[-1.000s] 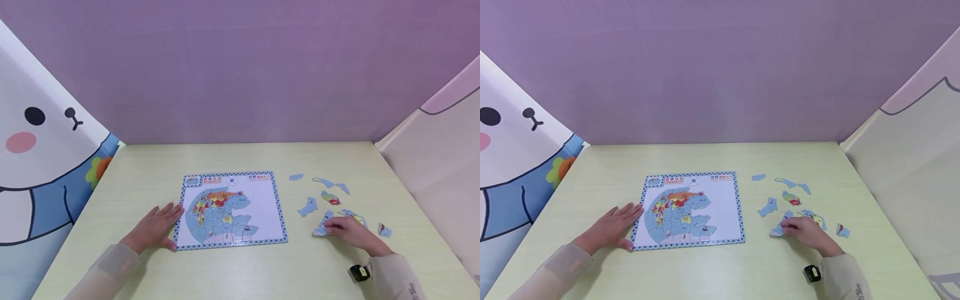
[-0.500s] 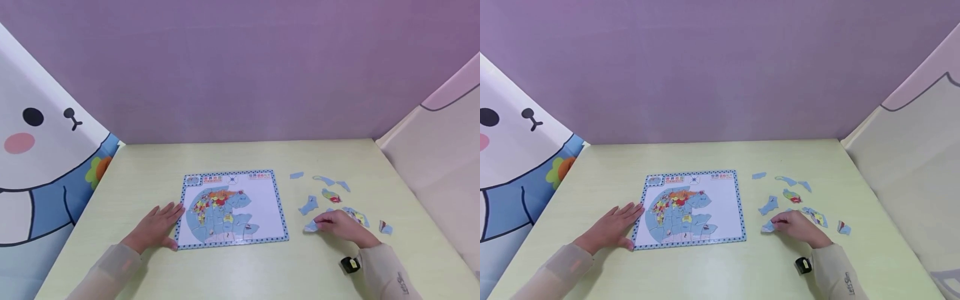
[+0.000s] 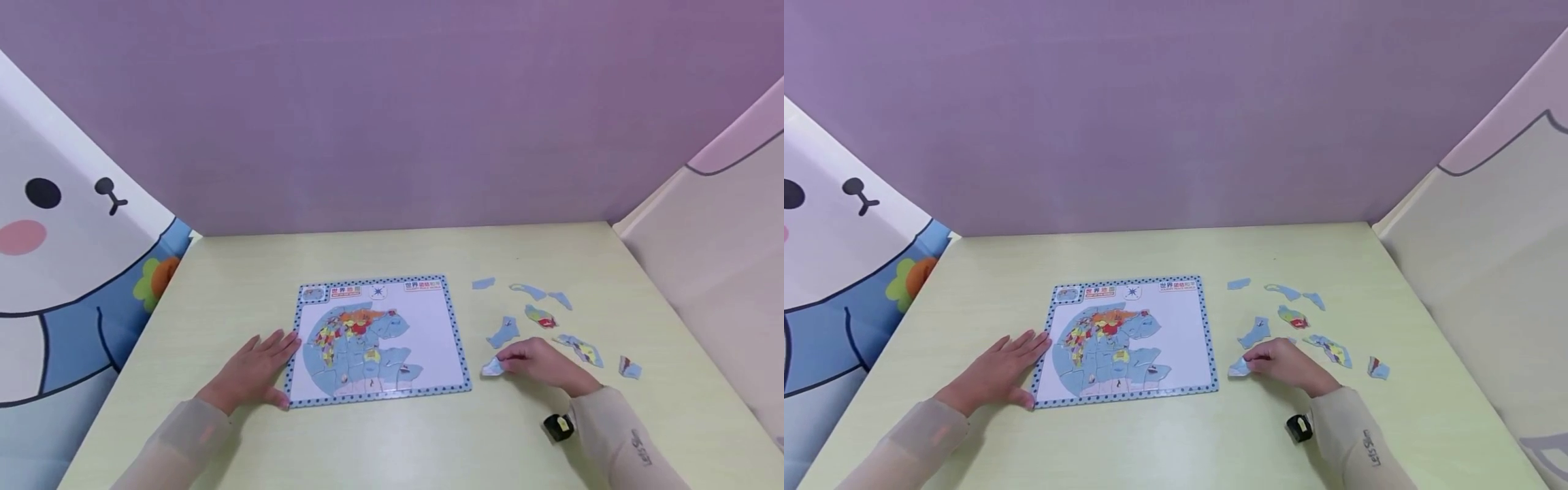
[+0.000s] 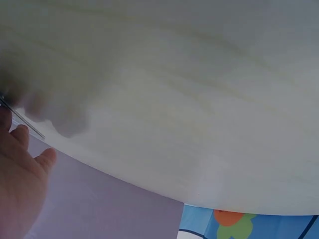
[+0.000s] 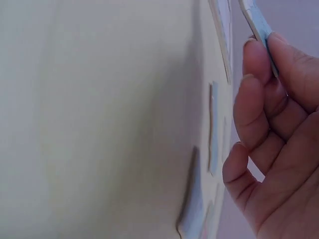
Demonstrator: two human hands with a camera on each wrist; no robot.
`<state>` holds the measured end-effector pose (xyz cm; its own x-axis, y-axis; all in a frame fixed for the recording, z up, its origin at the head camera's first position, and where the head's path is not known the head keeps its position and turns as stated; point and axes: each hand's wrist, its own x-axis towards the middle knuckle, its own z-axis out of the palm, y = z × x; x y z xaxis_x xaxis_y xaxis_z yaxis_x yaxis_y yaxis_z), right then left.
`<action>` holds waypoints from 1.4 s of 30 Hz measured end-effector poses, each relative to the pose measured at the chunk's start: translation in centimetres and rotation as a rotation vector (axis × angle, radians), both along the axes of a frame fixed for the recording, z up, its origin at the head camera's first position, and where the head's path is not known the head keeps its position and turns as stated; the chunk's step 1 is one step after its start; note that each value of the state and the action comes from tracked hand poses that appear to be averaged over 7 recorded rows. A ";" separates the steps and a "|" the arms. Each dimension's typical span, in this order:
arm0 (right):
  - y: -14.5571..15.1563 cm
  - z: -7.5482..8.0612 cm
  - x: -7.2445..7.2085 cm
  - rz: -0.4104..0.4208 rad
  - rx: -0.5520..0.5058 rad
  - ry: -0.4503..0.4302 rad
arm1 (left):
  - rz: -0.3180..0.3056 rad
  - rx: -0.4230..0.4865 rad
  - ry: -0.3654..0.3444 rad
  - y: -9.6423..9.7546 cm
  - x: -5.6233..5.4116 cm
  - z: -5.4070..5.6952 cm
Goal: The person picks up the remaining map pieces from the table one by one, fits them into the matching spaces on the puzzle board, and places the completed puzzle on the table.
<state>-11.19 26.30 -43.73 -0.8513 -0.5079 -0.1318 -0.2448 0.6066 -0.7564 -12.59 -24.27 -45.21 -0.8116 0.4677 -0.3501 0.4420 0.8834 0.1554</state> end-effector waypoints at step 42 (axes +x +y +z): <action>-3.6 0.0 -2.3 -0.020 -0.078 -0.188 | -0.041 0.029 0.078 -0.4 -0.4 -0.1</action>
<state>-13.46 22.67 -43.71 -0.8254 -0.5062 -0.2501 -0.0837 0.5479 -0.8324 -12.94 -24.67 -45.32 -0.8159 0.5099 -0.2726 0.4892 0.8601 0.1445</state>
